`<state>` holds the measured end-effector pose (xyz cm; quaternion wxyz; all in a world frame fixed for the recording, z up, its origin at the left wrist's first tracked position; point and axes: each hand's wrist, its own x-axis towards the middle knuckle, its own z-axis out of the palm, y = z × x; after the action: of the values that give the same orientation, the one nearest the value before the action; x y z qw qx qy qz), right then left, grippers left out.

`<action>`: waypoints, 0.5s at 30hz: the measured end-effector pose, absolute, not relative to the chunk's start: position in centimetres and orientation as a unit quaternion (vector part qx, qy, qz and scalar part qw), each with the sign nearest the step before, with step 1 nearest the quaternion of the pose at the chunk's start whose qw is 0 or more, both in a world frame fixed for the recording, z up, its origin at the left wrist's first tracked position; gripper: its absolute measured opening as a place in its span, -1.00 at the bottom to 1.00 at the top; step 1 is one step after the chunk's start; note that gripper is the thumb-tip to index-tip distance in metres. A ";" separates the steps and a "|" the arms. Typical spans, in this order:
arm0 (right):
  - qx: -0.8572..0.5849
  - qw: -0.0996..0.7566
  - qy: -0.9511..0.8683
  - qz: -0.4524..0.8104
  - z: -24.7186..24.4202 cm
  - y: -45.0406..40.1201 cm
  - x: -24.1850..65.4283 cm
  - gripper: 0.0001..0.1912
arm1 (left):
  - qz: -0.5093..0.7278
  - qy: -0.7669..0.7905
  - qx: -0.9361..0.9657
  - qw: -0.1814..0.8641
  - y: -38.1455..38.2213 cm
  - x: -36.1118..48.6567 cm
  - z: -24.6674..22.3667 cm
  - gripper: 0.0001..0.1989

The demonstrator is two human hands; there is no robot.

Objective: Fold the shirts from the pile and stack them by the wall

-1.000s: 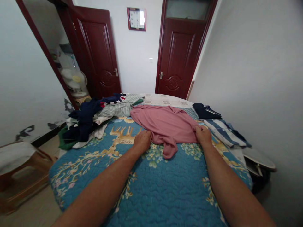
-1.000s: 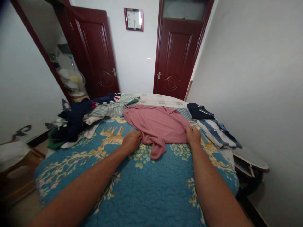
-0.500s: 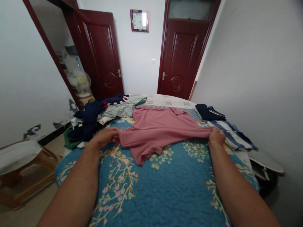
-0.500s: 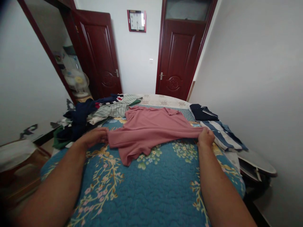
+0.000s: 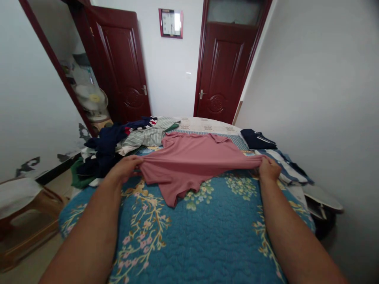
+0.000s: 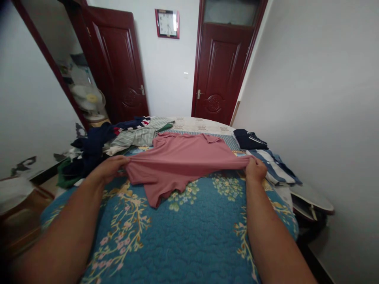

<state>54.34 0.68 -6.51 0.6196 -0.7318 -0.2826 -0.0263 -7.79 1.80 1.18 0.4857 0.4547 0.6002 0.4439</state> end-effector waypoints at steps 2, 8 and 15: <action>-0.721 0.622 -0.304 -0.018 -5.6 0.4 53.8 -0.50 | 0.529 0.559 0.401 0.497 2.3 -8.3 1.2 -0.71; -0.698 0.588 -0.409 0.009 -3.8 -0.4 52.5 -0.51 | 0.550 0.573 0.359 0.490 3.2 -8.0 0.2 -0.77; -0.628 0.678 -0.345 0.167 -3.3 -0.7 52.3 -0.42 | 0.490 0.647 0.407 0.419 3.4 -6.8 -0.6 -0.87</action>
<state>52.31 -0.75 -3.28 0.6776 -0.6277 -0.3448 0.1671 -6.76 3.40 -0.60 0.4188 0.4074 0.6468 0.4902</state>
